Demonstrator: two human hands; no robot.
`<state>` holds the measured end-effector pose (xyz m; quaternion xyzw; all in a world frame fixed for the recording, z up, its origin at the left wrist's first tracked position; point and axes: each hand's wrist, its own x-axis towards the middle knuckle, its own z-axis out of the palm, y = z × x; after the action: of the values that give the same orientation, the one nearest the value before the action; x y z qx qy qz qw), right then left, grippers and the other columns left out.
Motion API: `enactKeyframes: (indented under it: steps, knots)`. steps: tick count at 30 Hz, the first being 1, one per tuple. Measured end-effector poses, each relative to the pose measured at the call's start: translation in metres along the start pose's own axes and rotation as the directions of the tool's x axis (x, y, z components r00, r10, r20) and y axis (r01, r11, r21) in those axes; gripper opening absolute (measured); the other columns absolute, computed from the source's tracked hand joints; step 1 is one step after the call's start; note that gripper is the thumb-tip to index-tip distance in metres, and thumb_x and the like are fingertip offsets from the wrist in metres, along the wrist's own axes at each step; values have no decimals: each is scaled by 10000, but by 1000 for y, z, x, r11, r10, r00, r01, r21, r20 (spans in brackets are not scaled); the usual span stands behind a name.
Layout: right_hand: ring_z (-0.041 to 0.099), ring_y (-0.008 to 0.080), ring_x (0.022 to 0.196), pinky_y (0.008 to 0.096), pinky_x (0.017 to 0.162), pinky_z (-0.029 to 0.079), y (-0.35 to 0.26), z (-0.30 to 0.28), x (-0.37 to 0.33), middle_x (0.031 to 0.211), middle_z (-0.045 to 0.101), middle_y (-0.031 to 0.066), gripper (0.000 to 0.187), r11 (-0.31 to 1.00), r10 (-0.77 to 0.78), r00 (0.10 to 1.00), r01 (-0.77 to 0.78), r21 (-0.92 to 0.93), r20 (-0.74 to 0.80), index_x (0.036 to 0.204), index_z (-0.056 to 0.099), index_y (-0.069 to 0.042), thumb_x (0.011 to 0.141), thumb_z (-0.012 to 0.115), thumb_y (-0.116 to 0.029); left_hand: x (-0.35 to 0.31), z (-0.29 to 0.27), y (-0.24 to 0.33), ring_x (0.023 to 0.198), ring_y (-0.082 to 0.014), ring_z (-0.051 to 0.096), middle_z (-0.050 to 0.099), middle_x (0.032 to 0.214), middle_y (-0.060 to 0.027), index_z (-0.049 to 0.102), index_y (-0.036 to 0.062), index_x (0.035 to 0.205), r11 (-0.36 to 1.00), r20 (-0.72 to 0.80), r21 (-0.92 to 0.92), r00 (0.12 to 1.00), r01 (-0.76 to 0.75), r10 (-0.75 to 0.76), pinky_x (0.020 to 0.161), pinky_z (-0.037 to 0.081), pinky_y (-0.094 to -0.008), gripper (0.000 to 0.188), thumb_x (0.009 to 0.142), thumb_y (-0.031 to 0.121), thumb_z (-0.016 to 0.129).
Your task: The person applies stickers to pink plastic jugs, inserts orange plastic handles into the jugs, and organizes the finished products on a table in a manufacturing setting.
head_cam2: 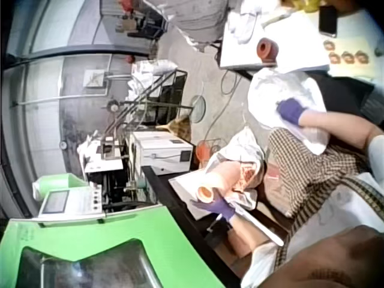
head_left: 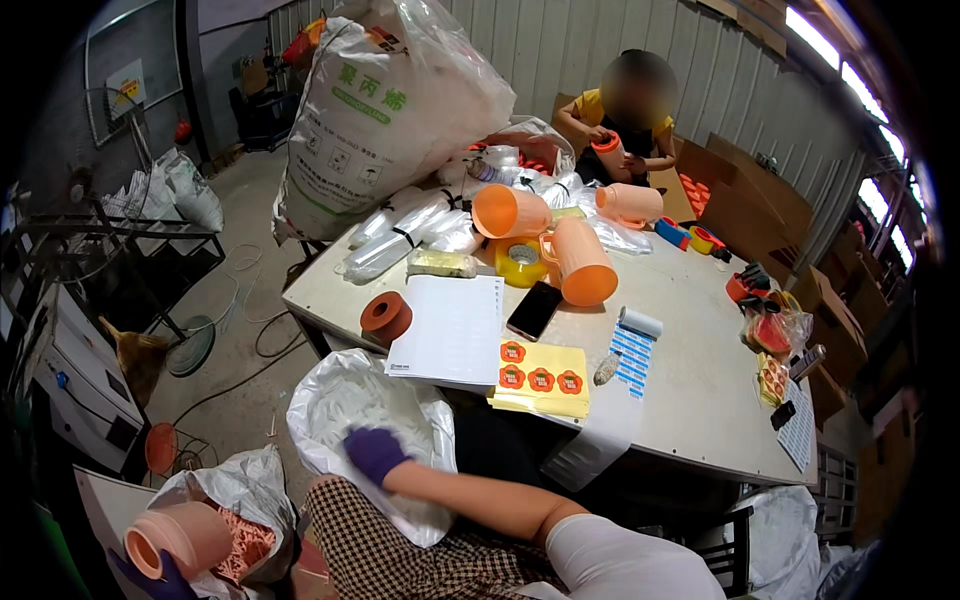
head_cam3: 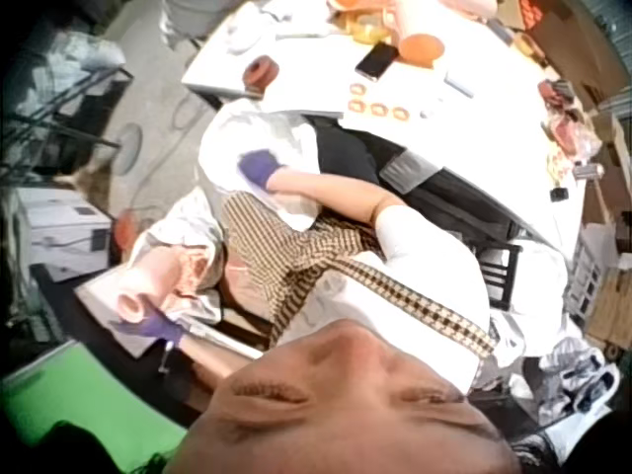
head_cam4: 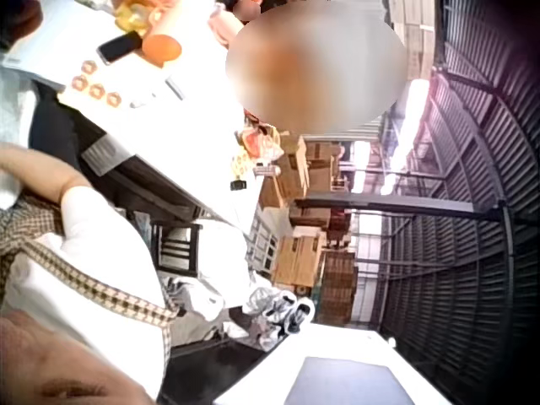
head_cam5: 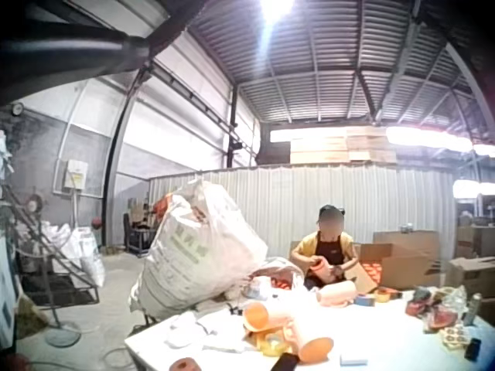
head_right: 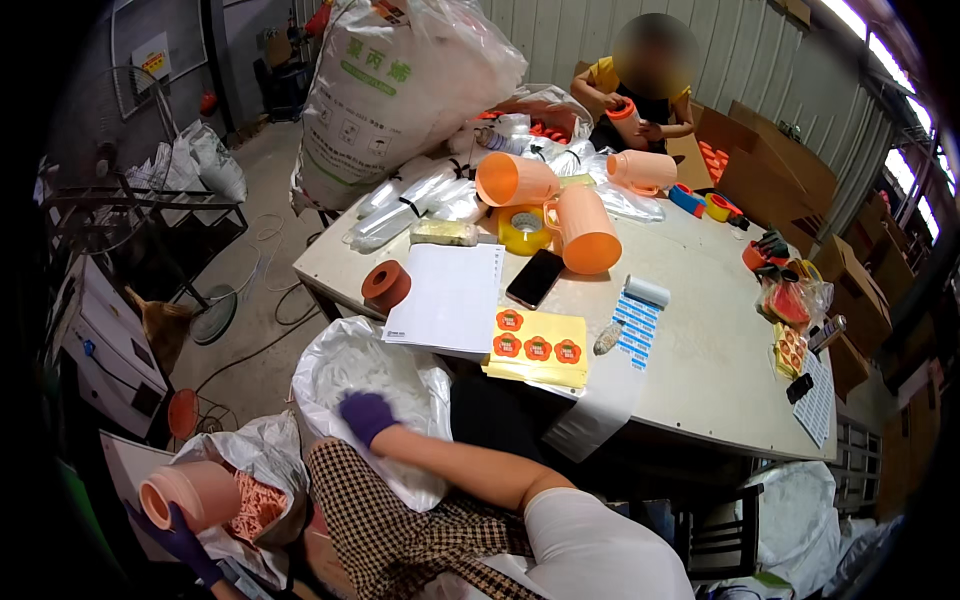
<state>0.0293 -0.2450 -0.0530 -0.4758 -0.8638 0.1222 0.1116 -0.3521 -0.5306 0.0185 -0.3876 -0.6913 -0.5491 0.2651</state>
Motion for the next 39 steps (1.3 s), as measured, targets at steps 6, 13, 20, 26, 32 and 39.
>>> enactKeyframes:
  steps: [6,13,20,26,32,39]
  knots:
    - [683,342,1026,464,818,553,99,25,-9,1125,671,161,201,968,245,940,-225,-107,237,1000,712,-62,884,613,-194,-25,13,-47,1131,-306,613,636,1229,-187,617,-31,1078,967,241,163,943,195,-231,984,488,-427,344,804,63,802]
    - [654,386,873,490,802,529,102,29,7,967,665,200,168,994,109,977,-103,46,-183,931,655,-88,899,519,-183,-69,35,136,1135,-408,617,629,1252,-254,562,2,708,994,480,44,875,-98,65,989,480,-457,294,706,105,838]
    - [625,123,758,259,706,509,-2,-50,-68,864,671,77,637,114,-226,937,-246,962,267,1476,328,-13,941,662,-105,-124,23,178,1236,-350,564,621,1272,-152,566,37,1278,995,660,-67,751,80,-16,1069,427,-477,797,621,282,945]
    - [663,222,805,342,755,542,-29,-21,-130,943,688,94,309,508,-473,829,-21,861,299,1202,640,-54,928,690,-186,-110,19,182,1195,-319,594,598,1286,-168,446,-38,1386,998,675,-55,738,23,20,1048,450,-427,971,641,336,943]
    - [657,298,953,426,849,546,-26,-31,-126,1004,635,104,160,746,-666,726,655,123,174,946,674,-62,819,716,-151,-108,31,187,1120,-357,629,607,1255,-187,380,-93,1409,970,561,-125,792,-209,243,998,489,-447,991,691,334,915]
    - [717,293,859,346,767,569,-61,-91,-86,1002,721,177,272,182,-734,665,384,905,-135,1123,706,5,862,740,-65,-97,41,205,1077,-375,633,630,1179,-182,521,-41,1277,978,590,-152,781,-140,203,975,496,-456,749,685,243,881]
